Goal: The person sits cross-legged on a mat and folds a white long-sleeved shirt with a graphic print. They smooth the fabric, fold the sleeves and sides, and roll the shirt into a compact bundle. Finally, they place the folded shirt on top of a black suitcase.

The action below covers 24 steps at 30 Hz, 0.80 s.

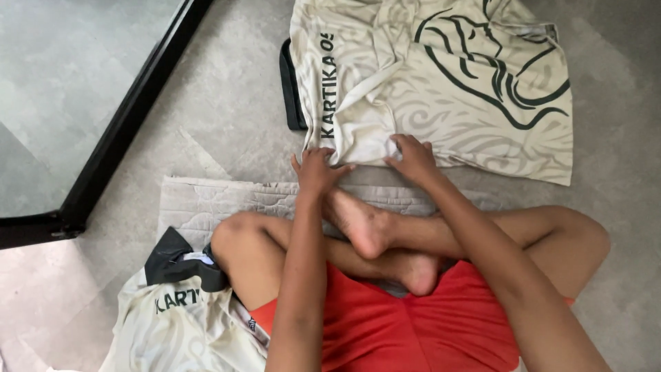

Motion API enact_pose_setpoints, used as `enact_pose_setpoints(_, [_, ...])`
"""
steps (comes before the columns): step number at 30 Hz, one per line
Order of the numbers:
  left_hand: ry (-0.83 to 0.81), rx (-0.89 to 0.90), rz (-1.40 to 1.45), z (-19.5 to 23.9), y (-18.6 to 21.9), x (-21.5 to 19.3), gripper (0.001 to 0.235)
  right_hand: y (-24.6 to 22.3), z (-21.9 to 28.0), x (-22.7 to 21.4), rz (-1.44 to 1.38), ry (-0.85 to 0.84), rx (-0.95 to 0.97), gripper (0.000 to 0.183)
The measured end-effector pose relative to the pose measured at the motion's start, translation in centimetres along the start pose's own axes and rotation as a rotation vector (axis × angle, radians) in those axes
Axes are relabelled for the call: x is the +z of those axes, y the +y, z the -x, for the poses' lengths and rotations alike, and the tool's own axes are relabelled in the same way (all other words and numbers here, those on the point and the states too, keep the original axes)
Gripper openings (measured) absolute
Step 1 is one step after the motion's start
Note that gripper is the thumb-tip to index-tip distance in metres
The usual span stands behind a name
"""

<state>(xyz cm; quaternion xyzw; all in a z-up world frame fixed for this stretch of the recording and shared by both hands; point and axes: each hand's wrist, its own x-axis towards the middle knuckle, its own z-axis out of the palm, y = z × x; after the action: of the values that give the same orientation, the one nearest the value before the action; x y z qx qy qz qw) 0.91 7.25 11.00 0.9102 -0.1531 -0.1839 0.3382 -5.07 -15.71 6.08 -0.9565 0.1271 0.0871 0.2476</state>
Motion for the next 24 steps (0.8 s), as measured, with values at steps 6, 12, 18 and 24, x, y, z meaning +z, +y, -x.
enact_pose_setpoints(6, [0.119, -0.114, -0.022, -3.2, -5.0, 3.6, 0.041, 6.1, 1.2, 3.2, -0.449, 0.018, 0.066, 0.044])
enact_pose_setpoints(12, [0.397, -0.196, -0.153, -2.2, -3.5, 2.5, 0.018, 4.7, 2.2, 1.9, -0.342, 0.119, 0.091, 0.030])
enact_pose_setpoints(18, [0.310, -0.307, -0.144, -2.3, -4.7, 3.0, 0.023, 3.1, 2.2, 2.2, -0.112, 0.067, 0.084, 0.040])
enact_pose_setpoints(24, [0.271, -0.347, -0.171, -2.5, -5.6, 3.6, 0.023, 1.8, 2.3, 1.8, -0.180, 0.112, 0.078, 0.040])
